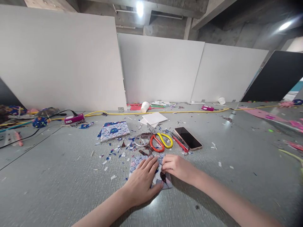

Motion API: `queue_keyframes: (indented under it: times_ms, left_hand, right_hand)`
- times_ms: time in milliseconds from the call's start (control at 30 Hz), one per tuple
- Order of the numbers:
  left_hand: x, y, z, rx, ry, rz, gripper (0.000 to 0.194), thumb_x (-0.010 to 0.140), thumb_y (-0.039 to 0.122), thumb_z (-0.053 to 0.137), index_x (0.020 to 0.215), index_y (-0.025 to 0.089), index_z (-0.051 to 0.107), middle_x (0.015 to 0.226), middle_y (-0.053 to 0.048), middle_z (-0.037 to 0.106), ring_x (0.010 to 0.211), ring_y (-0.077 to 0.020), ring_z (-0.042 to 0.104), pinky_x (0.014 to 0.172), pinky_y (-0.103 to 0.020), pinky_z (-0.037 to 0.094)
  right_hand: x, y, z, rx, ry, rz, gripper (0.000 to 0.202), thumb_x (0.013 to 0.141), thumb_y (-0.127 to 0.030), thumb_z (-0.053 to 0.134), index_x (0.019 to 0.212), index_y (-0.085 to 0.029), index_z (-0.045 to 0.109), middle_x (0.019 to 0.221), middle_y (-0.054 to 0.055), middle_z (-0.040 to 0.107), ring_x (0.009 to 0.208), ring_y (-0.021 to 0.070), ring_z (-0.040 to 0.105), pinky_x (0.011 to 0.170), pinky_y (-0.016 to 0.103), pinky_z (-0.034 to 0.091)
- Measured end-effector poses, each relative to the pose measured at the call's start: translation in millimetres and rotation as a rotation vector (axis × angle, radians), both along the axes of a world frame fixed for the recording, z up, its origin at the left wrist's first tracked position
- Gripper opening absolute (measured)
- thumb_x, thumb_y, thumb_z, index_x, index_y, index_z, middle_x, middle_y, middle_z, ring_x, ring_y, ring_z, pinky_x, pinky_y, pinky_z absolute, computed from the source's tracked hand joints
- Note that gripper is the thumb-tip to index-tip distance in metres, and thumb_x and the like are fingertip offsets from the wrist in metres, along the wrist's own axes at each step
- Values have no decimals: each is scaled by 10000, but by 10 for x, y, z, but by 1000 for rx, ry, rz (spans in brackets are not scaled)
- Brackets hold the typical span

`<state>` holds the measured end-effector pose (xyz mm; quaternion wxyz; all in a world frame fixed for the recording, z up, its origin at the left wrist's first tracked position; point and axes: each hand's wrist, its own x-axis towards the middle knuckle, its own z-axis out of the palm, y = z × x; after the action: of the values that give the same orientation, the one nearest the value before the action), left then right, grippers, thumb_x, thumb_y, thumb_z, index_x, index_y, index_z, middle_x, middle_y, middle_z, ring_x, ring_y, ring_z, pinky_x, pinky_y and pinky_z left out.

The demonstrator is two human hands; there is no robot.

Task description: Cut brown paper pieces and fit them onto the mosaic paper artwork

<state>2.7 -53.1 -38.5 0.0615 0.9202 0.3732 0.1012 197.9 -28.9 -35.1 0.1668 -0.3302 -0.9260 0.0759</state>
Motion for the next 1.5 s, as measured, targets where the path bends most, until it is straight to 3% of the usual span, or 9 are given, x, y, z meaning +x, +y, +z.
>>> queue_keyframes:
  times_ms: [467,833,1133,1500]
  left_hand:
    - [-2,4,-21,30,-1,-19,602,826,502,349,1308,141,315,1374,-119,327,1261,-275,265,1018,-448,253]
    - [8,-6,14,29,14,-17,586,827,499,344,1287,136,351,1363,-124,343,1253,-273,279,1016,-442,256]
    - [-4,8,-26,17,-6,-11,611,822,513,349,1301,135,326,1368,-125,335,1260,-284,264,1018,-458,246]
    - [-5,-5,3,9,9,-11,606,822,520,341,1295,141,338,1378,-121,319,1266,-279,253,1023,-454,237]
  right_hand:
    - [-32,-12,-13,124,-88,50,201,844,-169,475,697,-160,612,753,13,604,762,130,511,660,225,394]
    - [-22,-15,74,-33,-9,15,194,824,-115,489,745,-165,659,818,9,629,800,109,552,719,198,410]
    - [-52,-85,60,240,-265,24,147,829,-155,496,721,-137,593,775,33,615,734,151,527,645,249,393]
    - [1,-33,13,273,-207,71,157,837,-175,489,719,-155,589,763,14,613,728,128,524,647,232,383]
